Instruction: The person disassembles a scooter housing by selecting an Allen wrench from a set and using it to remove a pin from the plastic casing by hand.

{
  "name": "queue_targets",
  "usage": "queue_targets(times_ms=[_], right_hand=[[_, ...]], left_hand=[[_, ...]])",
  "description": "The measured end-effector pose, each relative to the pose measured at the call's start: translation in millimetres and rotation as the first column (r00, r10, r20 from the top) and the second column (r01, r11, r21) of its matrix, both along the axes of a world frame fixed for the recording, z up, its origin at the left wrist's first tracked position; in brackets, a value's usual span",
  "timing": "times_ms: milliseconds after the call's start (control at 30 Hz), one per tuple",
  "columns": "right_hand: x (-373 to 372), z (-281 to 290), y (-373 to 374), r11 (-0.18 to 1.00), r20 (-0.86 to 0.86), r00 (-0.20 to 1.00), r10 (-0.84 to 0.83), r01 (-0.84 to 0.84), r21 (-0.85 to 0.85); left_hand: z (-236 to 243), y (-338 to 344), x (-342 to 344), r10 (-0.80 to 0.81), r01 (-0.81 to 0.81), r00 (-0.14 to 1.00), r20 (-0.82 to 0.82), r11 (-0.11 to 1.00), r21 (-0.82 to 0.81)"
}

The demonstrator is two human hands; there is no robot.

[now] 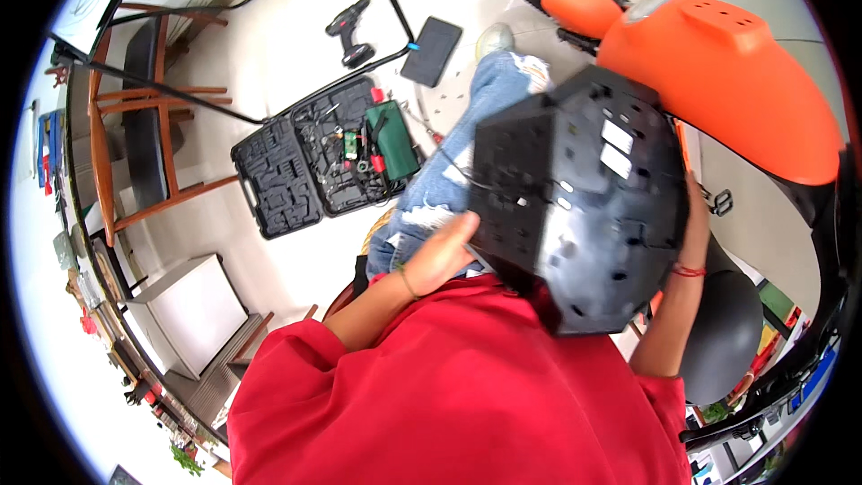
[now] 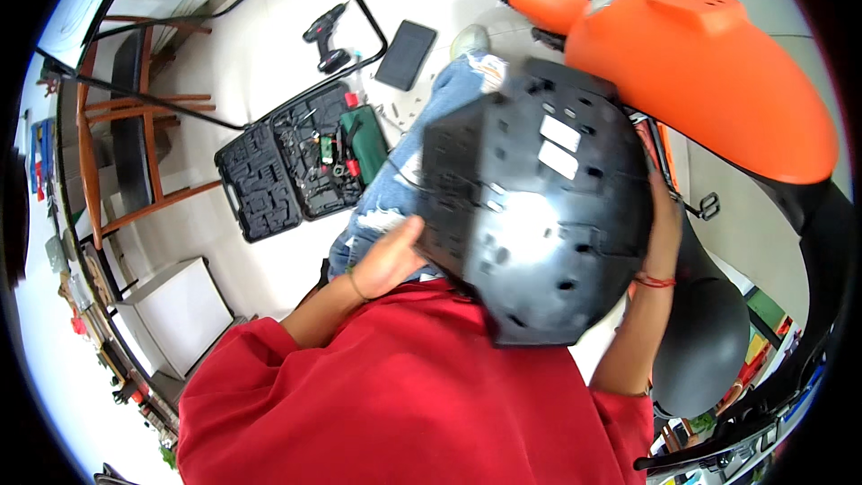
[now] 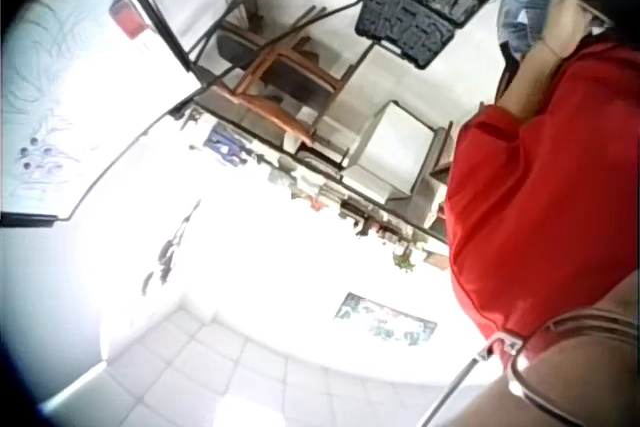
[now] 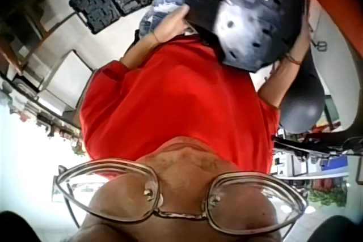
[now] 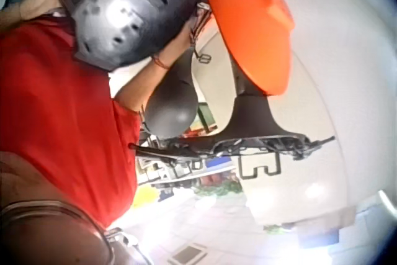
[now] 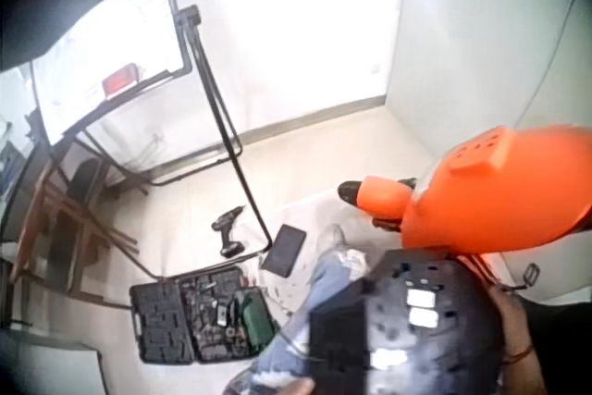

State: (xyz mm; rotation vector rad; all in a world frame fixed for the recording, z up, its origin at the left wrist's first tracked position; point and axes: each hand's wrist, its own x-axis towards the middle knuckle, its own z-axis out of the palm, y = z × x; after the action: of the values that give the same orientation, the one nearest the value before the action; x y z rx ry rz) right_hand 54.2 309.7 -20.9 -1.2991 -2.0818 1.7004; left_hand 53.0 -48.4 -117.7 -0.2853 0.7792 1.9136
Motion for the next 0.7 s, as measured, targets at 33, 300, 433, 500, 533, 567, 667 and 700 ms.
queue_targets(times_ms=[33,300,433,500,533,567,667,700], right_hand=[[28.1,-3.6,20.3,0.999,0.085,0.996,0.001,0.003,-0.043],[32.1,9.2,3.1,0.993,0.046,0.996,-0.072,0.076,-0.092],[71.8,11.8,15.2,0.811,0.17,0.979,0.109,-0.187,0.554],[53.3,52.2,-26.0,0.673,0.112,0.989,0.096,-0.148,0.725],[40.7,71.2,-47.7,0.699,0.072,0.997,0.0,-0.052,0.713],[39.1,85.9,-62.3,0.824,-0.057,0.998,0.034,0.004,0.566],[-10.6,98.9,-118.8,0.997,-0.351,0.935,-0.059,0.074,0.029],[-29.8,95.9,-122.1,0.98,-0.419,0.908,0.007,-0.089,-0.177]], left_hand=[[13.6,-5.9,20.7,-0.18,0.177,0.984,-0.013,0.975,-0.133],[23.2,-11.4,-22.5,-0.796,0.33,0.391,-0.462,0.59,-0.737],[26.9,-43.1,-27.1,-0.685,0.083,0.156,-0.712,0.727,-0.681],[22.4,-54.6,-41.3,-0.611,0.065,0.147,-0.778,0.791,-0.609],[17.4,-60.7,-49.8,-0.582,0.071,0.282,-0.763,0.805,-0.589],[18.4,-75.2,-52.1,-0.551,0.088,0.418,-0.722,0.816,-0.572],[-4.0,-98.3,-54.2,-0.435,0.115,0.807,-0.4,0.78,-0.615],[-8.4,-105.0,-56.7,-0.447,0.122,0.823,-0.351,0.742,-0.659]])
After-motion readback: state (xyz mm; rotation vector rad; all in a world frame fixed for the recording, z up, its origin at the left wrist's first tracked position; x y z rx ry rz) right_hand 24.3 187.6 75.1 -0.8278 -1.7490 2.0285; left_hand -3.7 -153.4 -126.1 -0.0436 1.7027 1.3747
